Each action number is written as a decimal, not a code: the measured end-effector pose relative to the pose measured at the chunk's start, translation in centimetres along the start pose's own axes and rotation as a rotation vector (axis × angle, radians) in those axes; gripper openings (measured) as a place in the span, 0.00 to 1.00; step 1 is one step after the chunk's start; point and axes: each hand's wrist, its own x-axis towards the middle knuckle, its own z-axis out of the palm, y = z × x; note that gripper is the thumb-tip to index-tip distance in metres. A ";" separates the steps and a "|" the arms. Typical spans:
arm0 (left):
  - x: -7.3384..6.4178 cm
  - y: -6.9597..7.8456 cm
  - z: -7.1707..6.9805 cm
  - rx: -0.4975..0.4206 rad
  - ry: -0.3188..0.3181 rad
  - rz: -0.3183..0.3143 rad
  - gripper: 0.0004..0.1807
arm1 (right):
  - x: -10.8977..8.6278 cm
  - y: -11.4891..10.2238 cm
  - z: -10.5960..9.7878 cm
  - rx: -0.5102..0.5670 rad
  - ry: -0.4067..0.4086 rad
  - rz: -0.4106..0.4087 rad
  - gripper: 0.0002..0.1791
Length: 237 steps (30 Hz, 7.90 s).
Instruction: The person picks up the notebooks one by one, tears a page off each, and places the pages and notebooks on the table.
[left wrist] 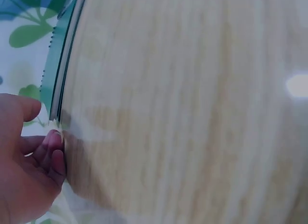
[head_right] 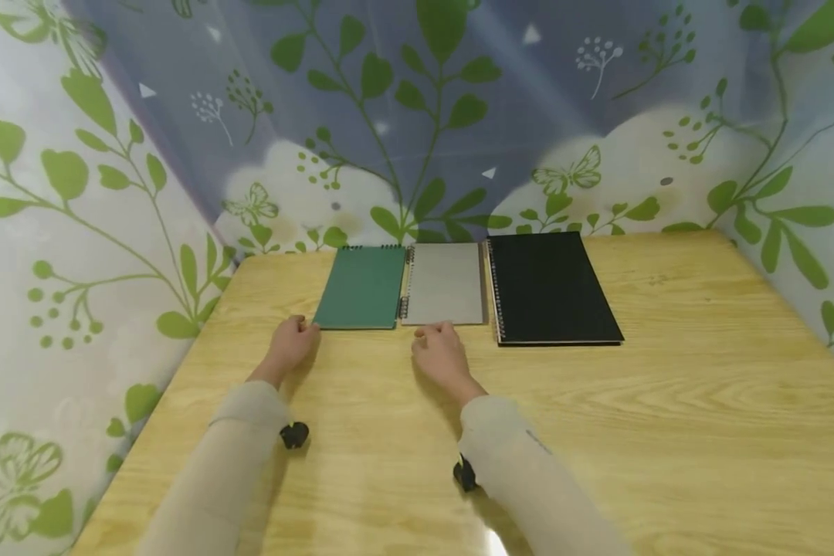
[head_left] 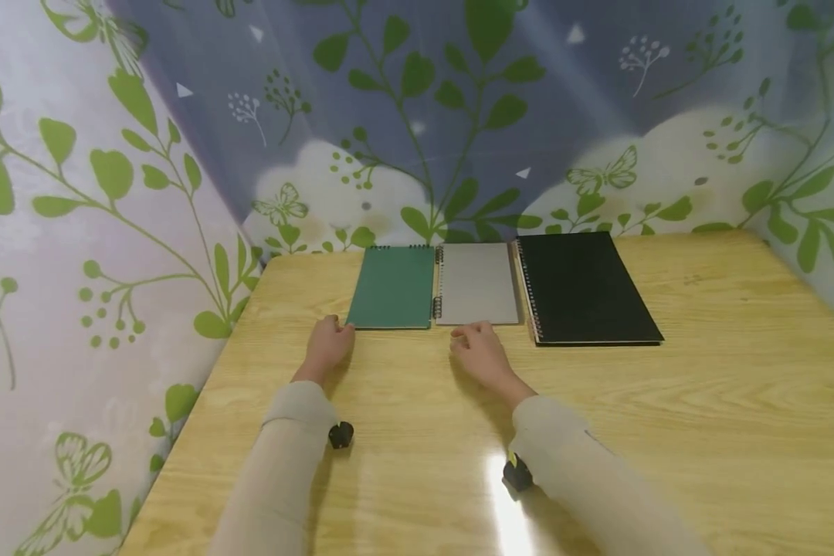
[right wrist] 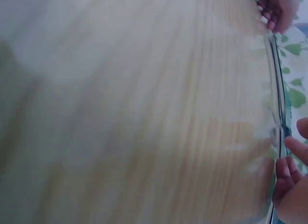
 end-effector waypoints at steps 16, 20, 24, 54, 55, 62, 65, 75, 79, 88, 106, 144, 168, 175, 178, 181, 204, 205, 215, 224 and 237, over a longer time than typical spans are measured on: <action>0.0 1.1 1.4 0.190 0.035 -0.085 0.32 | 1.9 -2.6 1.7 -0.080 -0.075 0.045 0.25; 0.0 1.4 1.3 0.159 0.055 -0.123 0.31 | 1.9 -3.3 2.1 -0.047 -0.086 0.072 0.26; -0.2 2.3 1.1 0.148 0.061 -0.152 0.31 | 2.0 -4.1 2.5 -0.057 -0.046 0.121 0.22; 2.6 3.5 1.3 -0.501 0.092 -0.269 0.27 | 3.3 -6.0 0.9 0.815 -0.080 0.482 0.33; 2.5 3.5 1.2 -0.537 0.083 -0.270 0.27 | 3.5 -6.0 0.9 0.841 -0.074 0.481 0.33; 1.8 3.4 1.0 -0.730 0.054 -0.309 0.27 | 7.8 -1.1 2.9 0.957 -0.168 0.467 0.46; 1.2 3.0 1.1 -0.804 0.044 -0.307 0.27 | 8.2 -0.6 2.9 1.039 -0.196 0.441 0.41; -1.1 2.0 1.0 -0.846 -0.008 -0.254 0.26 | 9.1 2.7 4.9 0.991 -0.252 0.182 0.41; -1.5 1.9 0.7 -0.843 -0.006 -0.231 0.25 | 5.9 -2.1 2.1 0.893 -0.246 0.245 0.37; -3.9 1.1 -0.1 -0.773 -0.006 -0.194 0.26 | 0.9 -6.3 -0.5 0.739 -0.250 0.166 0.35; -11.8 -3.8 -3.1 -0.343 -0.154 -0.119 0.22 | -5.6 -6.6 3.8 0.615 -0.365 0.093 0.41; -12.6 -4.1 -3.1 0.155 -0.063 -0.058 0.21 | -5.7 -6.2 5.1 0.098 -0.346 0.080 0.11; -12.5 -4.3 -5.1 -0.115 -0.107 0.102 0.23 | -4.9 -5.7 3.6 0.692 -0.464 0.271 0.10; -11.2 -5.4 -5.5 -0.210 -0.101 0.227 0.23 | -4.7 -5.8 2.9 0.775 -0.435 0.223 0.14; -10.3 -5.4 -5.2 -0.138 -0.057 0.280 0.24 | -4.6 -5.8 2.6 0.795 -0.413 0.163 0.16; -9.2 -5.0 -5.0 -0.058 0.037 0.308 0.21 | -4.7 -5.9 2.5 0.740 -0.409 0.045 0.22; -1.6 0.7 -5.2 -0.028 0.231 0.164 0.22 | -7.5 -6.8 3.9 -0.689 -0.452 -0.442 0.37; -1.3 0.7 -5.1 -0.017 0.226 0.155 0.22 | -7.4 -6.8 4.0 -0.692 -0.446 -0.436 0.36; 1.5 0.5 -3.6 0.069 0.171 0.088 0.26 | -7.4 -6.7 4.2 -0.684 -0.433 -0.392 0.37; 3.3 0.0 -2.1 0.116 0.134 0.028 0.25 | -6.7 -6.6 4.0 -0.630 -0.444 -0.364 0.35; 4.5 -0.7 -0.8 0.015 0.077 0.005 0.27 | -6.7 -6.5 3.6 -0.617 -0.459 -0.350 0.35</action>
